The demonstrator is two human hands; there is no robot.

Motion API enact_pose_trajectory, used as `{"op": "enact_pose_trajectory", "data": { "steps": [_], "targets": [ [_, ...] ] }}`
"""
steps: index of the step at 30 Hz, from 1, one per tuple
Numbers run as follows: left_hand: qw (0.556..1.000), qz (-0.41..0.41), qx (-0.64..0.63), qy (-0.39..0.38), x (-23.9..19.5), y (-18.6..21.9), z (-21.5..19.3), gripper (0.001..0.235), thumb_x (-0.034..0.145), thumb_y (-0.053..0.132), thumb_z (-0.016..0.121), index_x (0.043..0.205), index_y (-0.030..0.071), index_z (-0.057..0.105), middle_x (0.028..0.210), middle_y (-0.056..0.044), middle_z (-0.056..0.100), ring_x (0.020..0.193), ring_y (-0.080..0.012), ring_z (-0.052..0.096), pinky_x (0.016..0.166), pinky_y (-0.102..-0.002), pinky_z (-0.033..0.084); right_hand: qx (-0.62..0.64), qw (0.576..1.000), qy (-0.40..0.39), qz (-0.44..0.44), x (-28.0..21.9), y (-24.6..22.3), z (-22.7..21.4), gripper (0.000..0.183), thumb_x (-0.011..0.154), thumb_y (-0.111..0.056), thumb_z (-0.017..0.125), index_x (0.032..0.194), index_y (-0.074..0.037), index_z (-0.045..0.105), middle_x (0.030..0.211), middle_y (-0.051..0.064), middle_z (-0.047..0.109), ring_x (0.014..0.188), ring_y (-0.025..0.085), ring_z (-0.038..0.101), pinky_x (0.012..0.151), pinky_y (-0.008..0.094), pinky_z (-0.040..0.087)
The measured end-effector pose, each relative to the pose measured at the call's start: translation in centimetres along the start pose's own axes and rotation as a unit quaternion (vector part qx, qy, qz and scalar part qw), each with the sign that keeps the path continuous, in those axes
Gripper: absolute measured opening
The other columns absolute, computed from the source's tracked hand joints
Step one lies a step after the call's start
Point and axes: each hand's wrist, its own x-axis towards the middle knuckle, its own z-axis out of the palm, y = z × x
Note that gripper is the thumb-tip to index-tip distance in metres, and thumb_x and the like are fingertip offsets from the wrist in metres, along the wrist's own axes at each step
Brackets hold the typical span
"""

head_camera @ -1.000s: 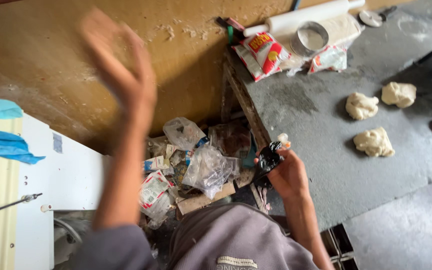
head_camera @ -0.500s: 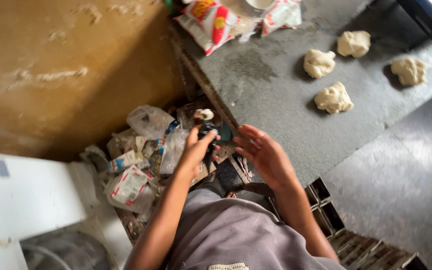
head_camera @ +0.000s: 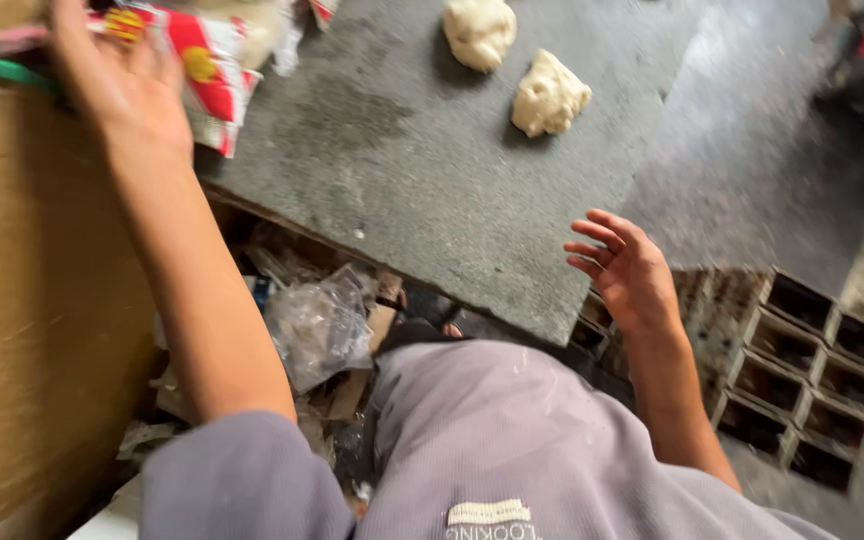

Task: The person kneads and rolls small pieces of dough into cylindrical shapes on a countertop, placing them into a metal tray. Later, the person uses a piping bag to write a message on a small chocolate cake.

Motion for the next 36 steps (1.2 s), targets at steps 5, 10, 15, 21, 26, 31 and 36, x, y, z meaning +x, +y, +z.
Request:
{"op": "enact_pose_trajectory", "data": {
  "steps": [5,10,15,21,26,31,36],
  "targets": [
    [0.952,0.135,0.264,0.073,-1.0,-12.2,1.2,0.071,0.101,0.029,0.068,0.157,0.007,0.031,0.165,-0.013,0.036,0.147,-0.0262,0.045,0.115,-0.042,0.045,-0.009,1.000,0.011,-0.001,1.3,0.8,1.5,0.035,0.104,-0.024,0.056,0.124,0.005,0.062,0.110,0.019,0.072,0.100,0.030,0.071,0.093,0.043,0.057],
    [0.847,0.121,0.507,-0.103,-9.1,-25.1,2.7,0.047,0.095,0.013,0.071,0.137,0.002,0.052,0.118,-0.014,0.068,0.109,-0.0293,0.063,0.095,-0.044,0.051,-0.033,0.999,0.038,0.001,2.1,0.7,1.2,0.031,0.105,-0.018,0.056,0.124,0.005,0.065,0.108,0.018,0.073,0.099,0.028,0.072,0.093,0.041,0.057],
    [0.722,0.236,0.642,-0.102,-11.0,-28.8,4.1,0.033,0.098,0.017,0.069,0.126,0.004,0.059,0.117,-0.012,0.067,0.121,-0.0354,0.056,0.106,-0.049,0.045,-0.056,0.995,0.075,-0.029,3.6,-1.1,-1.5,0.028,0.105,-0.013,0.060,0.125,0.006,0.067,0.109,0.017,0.073,0.100,0.026,0.071,0.095,0.040,0.057],
    [0.662,0.268,0.696,-0.077,-10.5,-29.6,5.2,0.027,0.101,0.023,0.066,0.120,0.004,0.062,0.116,-0.015,0.062,0.120,-0.0360,0.055,0.105,-0.051,0.045,-0.081,0.994,0.060,-0.051,8.2,-2.8,-4.5,0.027,0.100,-0.010,0.065,0.122,0.005,0.067,0.106,0.014,0.074,0.097,0.022,0.073,0.092,0.038,0.059],
    [0.660,0.267,0.697,-0.082,-11.5,-30.1,5.3,0.026,0.104,0.022,0.063,0.123,0.003,0.062,0.120,-0.016,0.061,0.123,-0.0365,0.055,0.108,-0.051,0.045,-0.179,0.979,-0.021,-0.099,16.9,-2.6,-6.8,0.026,0.099,-0.010,0.070,0.120,0.005,0.070,0.102,0.010,0.074,0.092,0.018,0.070,0.087,0.034,0.058],
    [0.604,0.266,0.748,-0.076,-12.2,-30.4,5.8,0.031,0.106,0.024,0.062,0.128,0.003,0.060,0.128,-0.017,0.059,0.128,-0.0372,0.054,0.108,-0.051,0.045,-0.314,0.925,0.073,-0.199,27.6,-1.3,-7.3,0.022,0.096,-0.008,0.071,0.117,-0.001,0.074,0.098,0.007,0.075,0.087,0.013,0.069,0.079,0.029,0.057],
    [0.555,0.249,0.790,-0.076,-12.3,-31.0,6.5,0.035,0.106,0.029,0.064,0.128,0.003,0.059,0.127,-0.018,0.056,0.126,-0.0383,0.054,0.107,-0.052,0.045,-0.398,0.879,0.059,-0.258,31.5,0.6,-7.8,0.017,0.095,-0.007,0.076,0.111,-0.004,0.077,0.098,0.007,0.071,0.085,0.014,0.068,0.079,0.031,0.056]
  ]
}}
